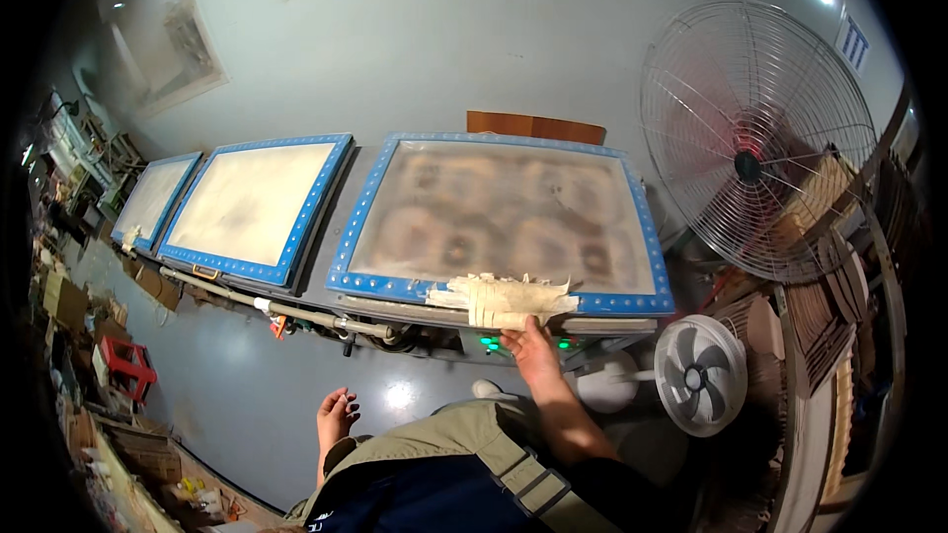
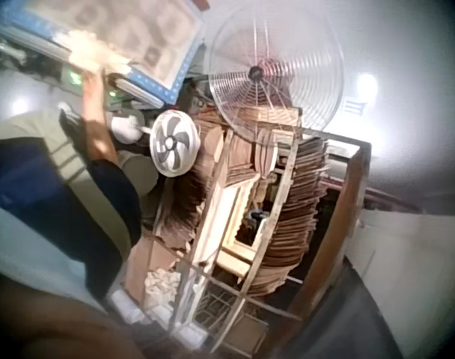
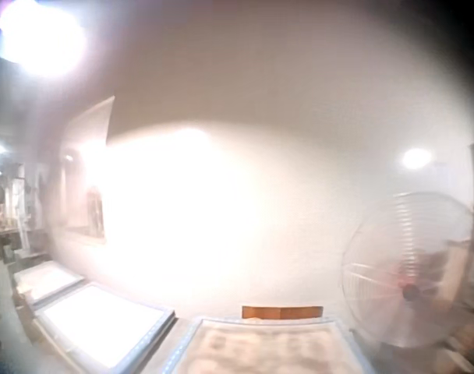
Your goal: The person applies glue to thin wooden strips and attaches them to the body of a ukulele. They then place the ukulele into a vacuum press machine to secure the pieces.
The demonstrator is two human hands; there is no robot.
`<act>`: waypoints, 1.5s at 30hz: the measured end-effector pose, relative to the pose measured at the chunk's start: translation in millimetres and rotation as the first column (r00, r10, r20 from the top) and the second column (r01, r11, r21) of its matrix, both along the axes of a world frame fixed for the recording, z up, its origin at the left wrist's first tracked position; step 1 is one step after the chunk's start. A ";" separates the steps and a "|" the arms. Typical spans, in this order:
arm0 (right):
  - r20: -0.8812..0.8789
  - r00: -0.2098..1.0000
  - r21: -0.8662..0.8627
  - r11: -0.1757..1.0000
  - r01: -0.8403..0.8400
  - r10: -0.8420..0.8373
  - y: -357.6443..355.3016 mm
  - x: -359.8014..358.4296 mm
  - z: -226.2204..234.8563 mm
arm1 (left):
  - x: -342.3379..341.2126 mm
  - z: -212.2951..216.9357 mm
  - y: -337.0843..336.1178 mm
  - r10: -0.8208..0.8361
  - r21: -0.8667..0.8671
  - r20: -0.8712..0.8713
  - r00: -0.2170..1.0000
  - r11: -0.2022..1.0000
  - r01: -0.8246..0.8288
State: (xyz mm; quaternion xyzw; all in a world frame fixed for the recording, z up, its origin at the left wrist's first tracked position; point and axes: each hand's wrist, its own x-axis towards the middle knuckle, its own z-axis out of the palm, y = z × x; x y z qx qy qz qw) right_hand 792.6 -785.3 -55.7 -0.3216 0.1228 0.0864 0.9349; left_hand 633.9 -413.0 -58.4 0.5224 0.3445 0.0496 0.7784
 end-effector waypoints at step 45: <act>0.440 0.851 -0.856 -0.152 0.494 0.287 -97.5 243.1 107.1 | 442.7 18.6 -148.3 -0.586 0.920 -0.333 0.738 -0.375 0.117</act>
